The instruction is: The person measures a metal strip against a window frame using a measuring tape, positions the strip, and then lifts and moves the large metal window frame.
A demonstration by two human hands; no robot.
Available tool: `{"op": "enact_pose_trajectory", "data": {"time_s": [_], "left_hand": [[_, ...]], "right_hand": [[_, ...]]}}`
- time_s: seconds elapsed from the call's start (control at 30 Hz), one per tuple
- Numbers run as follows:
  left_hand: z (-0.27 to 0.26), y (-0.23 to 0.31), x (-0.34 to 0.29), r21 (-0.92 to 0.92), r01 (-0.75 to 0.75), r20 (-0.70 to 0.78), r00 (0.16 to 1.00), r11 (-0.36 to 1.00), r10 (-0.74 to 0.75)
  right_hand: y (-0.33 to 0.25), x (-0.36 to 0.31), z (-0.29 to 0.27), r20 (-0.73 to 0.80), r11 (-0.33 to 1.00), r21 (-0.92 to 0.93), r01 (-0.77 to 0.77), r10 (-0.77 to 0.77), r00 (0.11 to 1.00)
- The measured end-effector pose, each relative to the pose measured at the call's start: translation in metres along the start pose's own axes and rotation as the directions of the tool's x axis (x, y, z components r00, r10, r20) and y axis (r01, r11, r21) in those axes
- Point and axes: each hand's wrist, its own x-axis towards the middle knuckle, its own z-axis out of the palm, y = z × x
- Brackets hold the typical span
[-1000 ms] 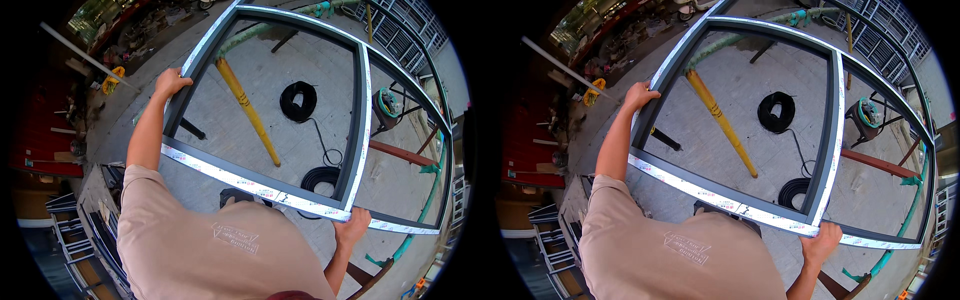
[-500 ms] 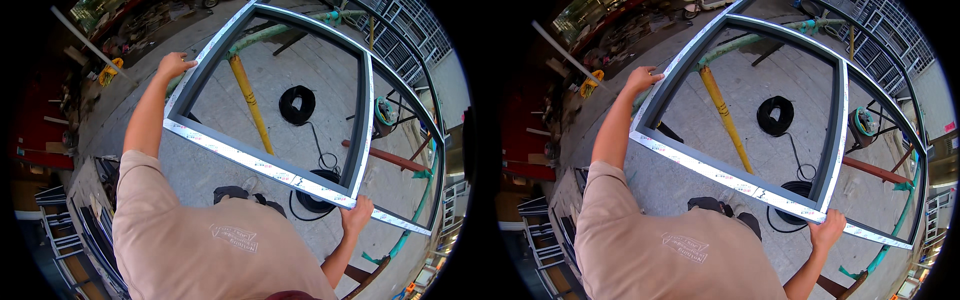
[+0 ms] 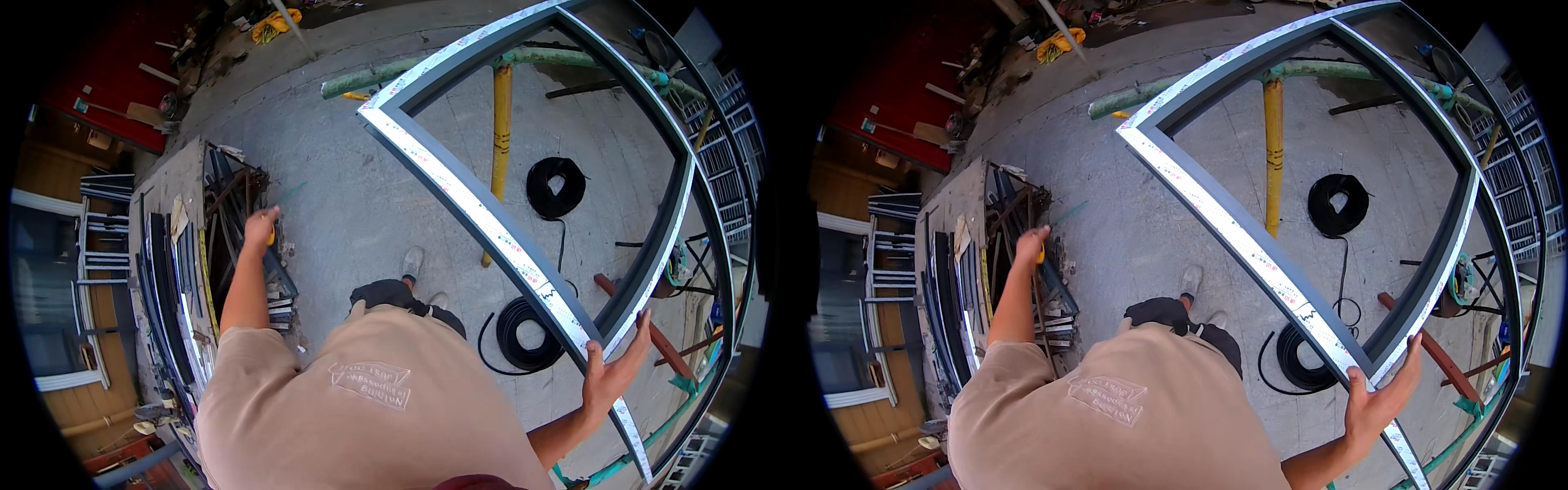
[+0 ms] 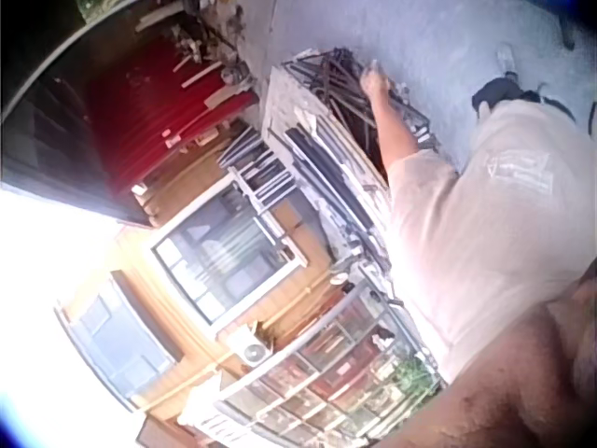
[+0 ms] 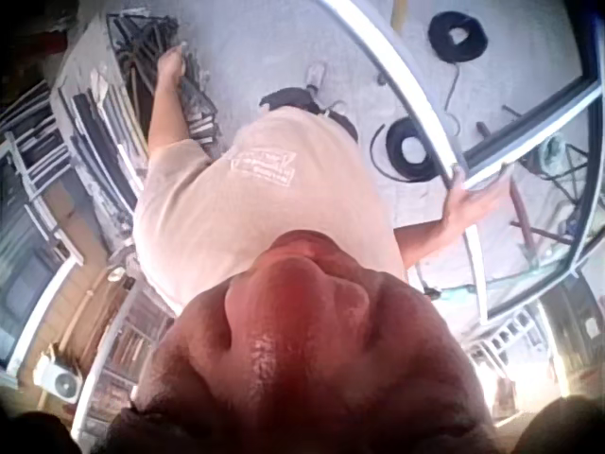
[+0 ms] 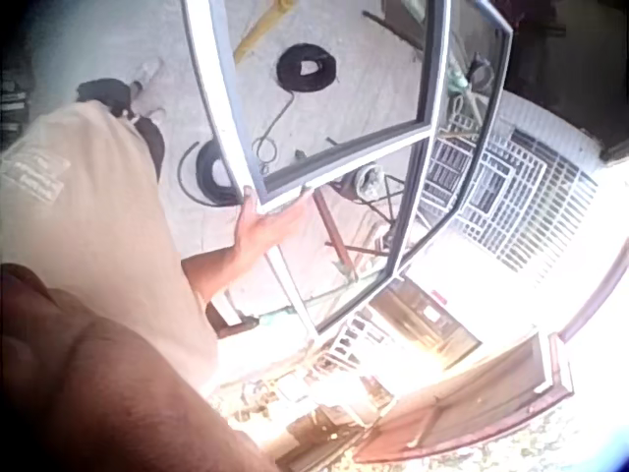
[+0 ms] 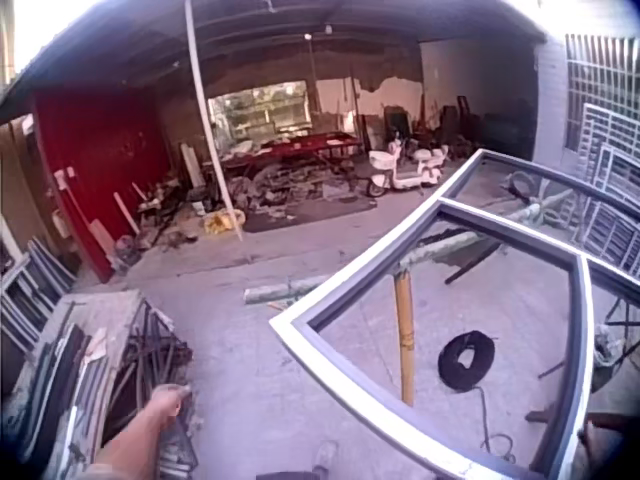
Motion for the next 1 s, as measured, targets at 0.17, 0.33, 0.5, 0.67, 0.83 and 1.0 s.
{"op": "enact_pose_trajectory", "data": {"time_s": [0.17,0.33,0.5,0.67,0.83,1.0], "left_hand": [[0.021,-0.304,-0.152,0.796,0.010,0.473,0.614,0.605,-0.632],[0.052,-0.424,-0.245,0.491,0.398,0.612,0.475,0.775,-0.632],[0.027,-0.374,-0.139,0.397,0.170,0.638,0.655,0.902,-0.404],[-0.047,-0.300,0.026,-0.034,0.507,0.352,0.813,0.861,-0.465],[-0.117,-0.210,0.181,0.256,0.158,0.294,0.927,0.953,-0.233],[-0.108,-0.179,0.296,0.129,-0.008,0.349,0.936,0.992,-0.037]], "right_hand": [[-0.098,0.067,0.049,0.132,0.960,0.099,0.263,-0.275,0.952],[-0.189,0.117,0.091,0.270,0.913,0.196,0.358,-0.402,0.875],[-0.292,0.154,0.155,0.329,0.896,0.120,0.428,-0.442,0.835],[-0.373,0.204,0.214,0.379,0.960,0.033,0.280,-0.271,0.885],[-0.410,0.233,0.264,0.285,0.967,-0.253,0.032,0.043,0.957],[-0.430,0.264,0.283,0.231,0.926,-0.371,-0.073,0.169,0.958]]}}
